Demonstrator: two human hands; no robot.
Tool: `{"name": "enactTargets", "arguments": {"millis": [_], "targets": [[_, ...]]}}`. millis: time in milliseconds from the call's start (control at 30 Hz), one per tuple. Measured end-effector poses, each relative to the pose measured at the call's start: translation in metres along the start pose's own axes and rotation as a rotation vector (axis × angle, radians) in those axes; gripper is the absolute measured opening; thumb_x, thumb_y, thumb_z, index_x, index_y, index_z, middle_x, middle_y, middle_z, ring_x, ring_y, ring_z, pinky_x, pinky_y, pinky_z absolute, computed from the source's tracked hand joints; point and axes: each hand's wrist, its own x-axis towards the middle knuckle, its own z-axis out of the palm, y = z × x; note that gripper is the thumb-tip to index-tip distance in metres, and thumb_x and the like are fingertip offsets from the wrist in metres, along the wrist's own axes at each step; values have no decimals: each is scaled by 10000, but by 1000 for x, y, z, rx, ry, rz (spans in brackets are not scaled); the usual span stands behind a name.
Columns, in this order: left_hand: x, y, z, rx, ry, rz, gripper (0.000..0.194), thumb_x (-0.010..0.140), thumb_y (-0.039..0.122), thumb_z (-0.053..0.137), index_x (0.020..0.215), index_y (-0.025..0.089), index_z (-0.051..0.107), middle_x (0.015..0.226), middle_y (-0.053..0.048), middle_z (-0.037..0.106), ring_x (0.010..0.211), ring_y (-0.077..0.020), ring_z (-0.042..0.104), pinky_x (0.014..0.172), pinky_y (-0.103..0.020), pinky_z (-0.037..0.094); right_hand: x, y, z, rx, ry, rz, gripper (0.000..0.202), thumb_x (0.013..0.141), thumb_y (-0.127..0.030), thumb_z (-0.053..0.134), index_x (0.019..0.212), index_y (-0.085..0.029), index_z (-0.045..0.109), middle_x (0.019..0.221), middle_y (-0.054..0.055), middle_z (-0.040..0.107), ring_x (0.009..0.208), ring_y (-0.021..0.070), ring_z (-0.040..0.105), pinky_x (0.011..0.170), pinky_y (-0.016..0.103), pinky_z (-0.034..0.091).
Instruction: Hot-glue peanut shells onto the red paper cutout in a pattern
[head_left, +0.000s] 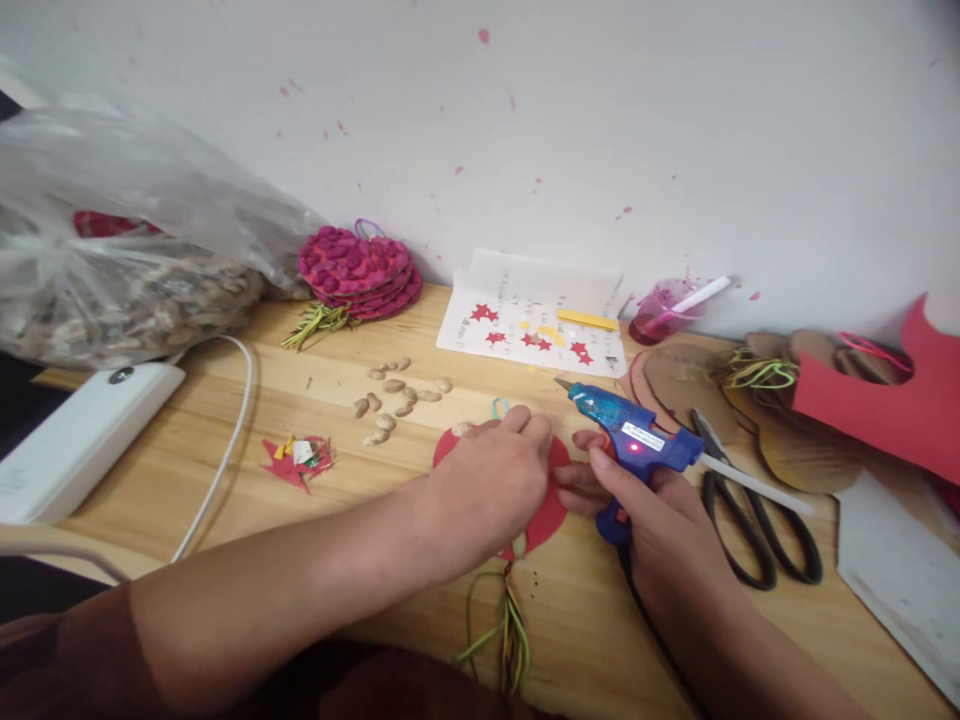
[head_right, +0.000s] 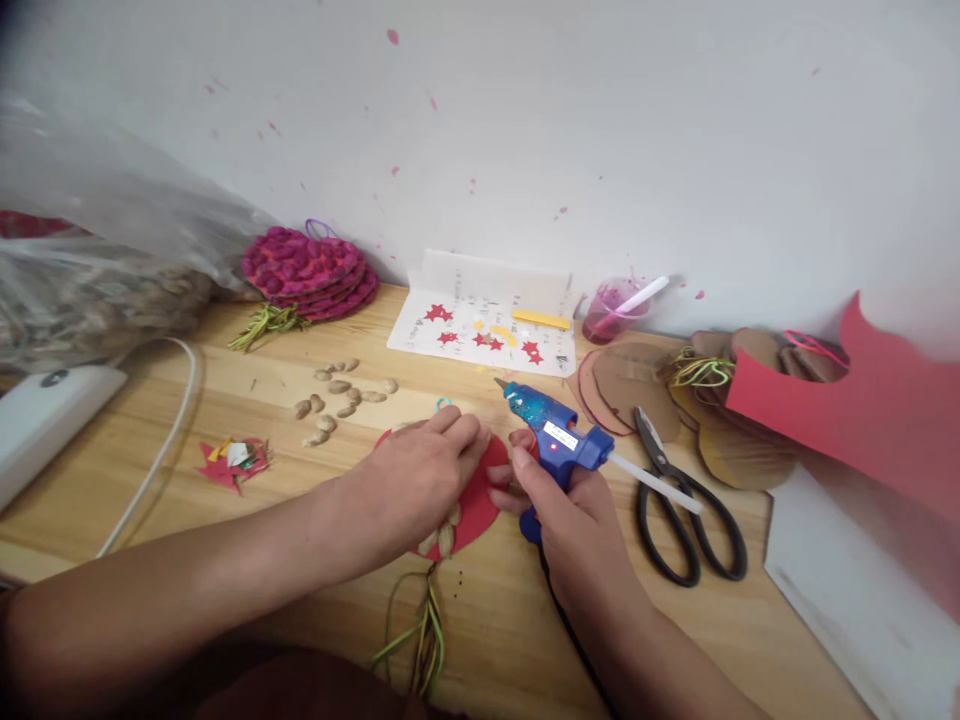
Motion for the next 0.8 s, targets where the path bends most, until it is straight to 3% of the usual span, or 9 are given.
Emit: {"name": "enactTargets", "arguments": {"millis": [167,400,800], "targets": [[2,2,-5,-6,-65,-22,204,941,184,584,1081,107,713,1116,-139,584,1077,-306,532,804,-407,552,-1,1,-1,7,-8,-9,398,695,-427,881,970,-185,728,931,58,738,790,226,744,672,335,650],[0,0,-1,32,-13,9,201,929,190,599,1072,102,709,1067,-131,583,1043,-296,529,766,-385,544,1,1,0,-5,-8,-19,374,716,-416,866,988,-199,727,1011,54,734,814,223,746,674,329,648],[1,-1,-7,9,-63,12,208,936,148,547,1086,89,679,1080,-135,577,1050,-294,520,835,-399,535,-2,1,2,16,-11,-20,306,743,-385,849,961,-218,713,942,11,731,786,179,733,681,303,642]]}}
